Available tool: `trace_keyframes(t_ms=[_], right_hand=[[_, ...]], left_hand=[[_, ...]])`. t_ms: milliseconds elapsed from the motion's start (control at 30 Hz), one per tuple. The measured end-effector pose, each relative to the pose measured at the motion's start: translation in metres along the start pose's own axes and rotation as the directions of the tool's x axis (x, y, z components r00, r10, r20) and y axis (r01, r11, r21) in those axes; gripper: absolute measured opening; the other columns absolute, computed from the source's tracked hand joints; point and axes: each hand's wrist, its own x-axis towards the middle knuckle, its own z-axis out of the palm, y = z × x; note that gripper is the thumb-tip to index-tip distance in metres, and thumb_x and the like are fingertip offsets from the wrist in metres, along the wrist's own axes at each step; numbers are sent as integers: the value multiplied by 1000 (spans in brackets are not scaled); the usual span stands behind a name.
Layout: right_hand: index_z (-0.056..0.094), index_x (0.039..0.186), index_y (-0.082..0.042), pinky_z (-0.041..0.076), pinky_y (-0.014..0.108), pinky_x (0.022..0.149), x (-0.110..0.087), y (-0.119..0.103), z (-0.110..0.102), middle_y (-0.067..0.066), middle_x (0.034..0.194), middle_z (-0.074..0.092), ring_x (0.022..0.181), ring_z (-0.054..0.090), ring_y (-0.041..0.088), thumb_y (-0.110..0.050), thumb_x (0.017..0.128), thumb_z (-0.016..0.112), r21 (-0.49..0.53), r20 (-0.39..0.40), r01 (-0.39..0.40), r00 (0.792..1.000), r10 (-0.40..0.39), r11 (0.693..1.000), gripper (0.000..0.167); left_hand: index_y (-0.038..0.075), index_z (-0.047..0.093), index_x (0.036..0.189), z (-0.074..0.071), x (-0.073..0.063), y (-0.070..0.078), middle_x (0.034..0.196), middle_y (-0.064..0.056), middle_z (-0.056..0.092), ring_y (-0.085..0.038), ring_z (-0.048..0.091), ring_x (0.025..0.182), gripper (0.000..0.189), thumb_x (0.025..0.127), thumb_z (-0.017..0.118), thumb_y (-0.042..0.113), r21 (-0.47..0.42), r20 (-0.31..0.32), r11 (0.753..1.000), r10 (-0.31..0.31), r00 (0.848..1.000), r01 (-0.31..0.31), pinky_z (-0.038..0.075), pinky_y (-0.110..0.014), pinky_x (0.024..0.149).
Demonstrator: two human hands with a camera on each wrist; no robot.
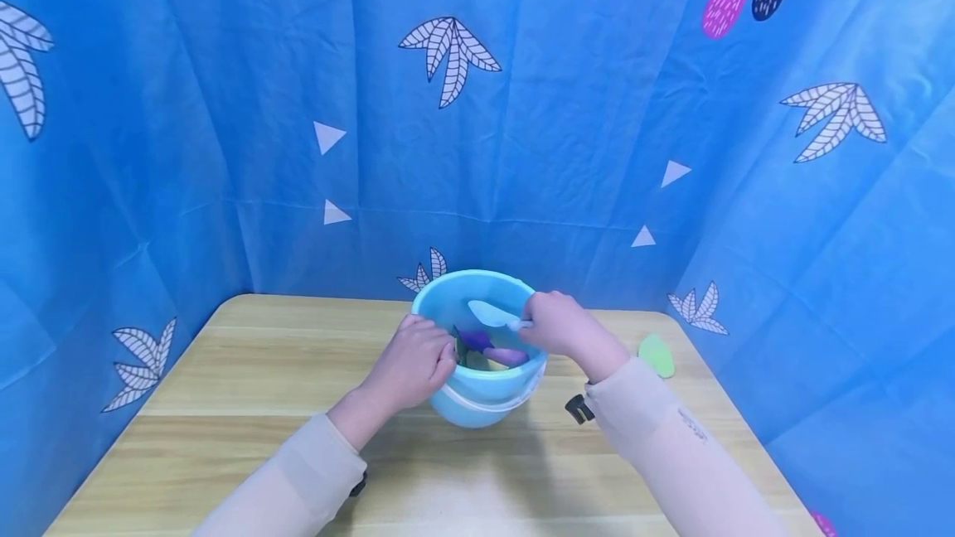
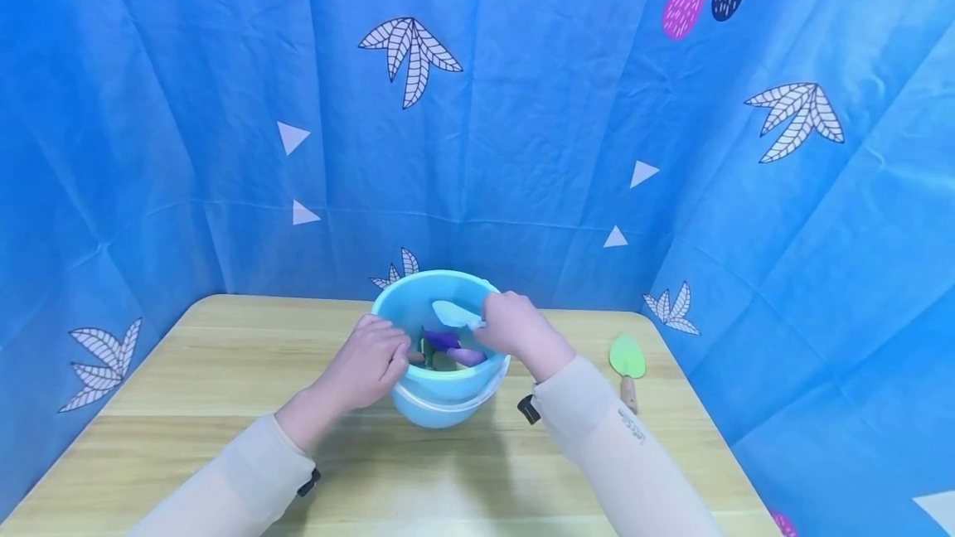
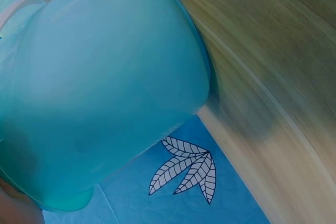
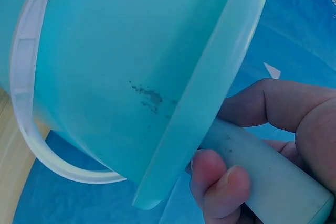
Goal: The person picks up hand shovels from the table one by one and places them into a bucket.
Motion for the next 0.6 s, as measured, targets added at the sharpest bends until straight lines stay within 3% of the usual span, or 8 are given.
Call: trace_keyframes(t_ms=[600], right_hand=[[37,57,-15,35,29,56,19,-4,9,-2,53,27,51,32,14,-18,92,65,-35,23,-6,1000,7,999,45]], left_hand=[[24,49,66,1,1,-1,62,13,45,-11,44,68,29,94,45,21,1,-5,1000,3,1000,-3,38,-37,82]])
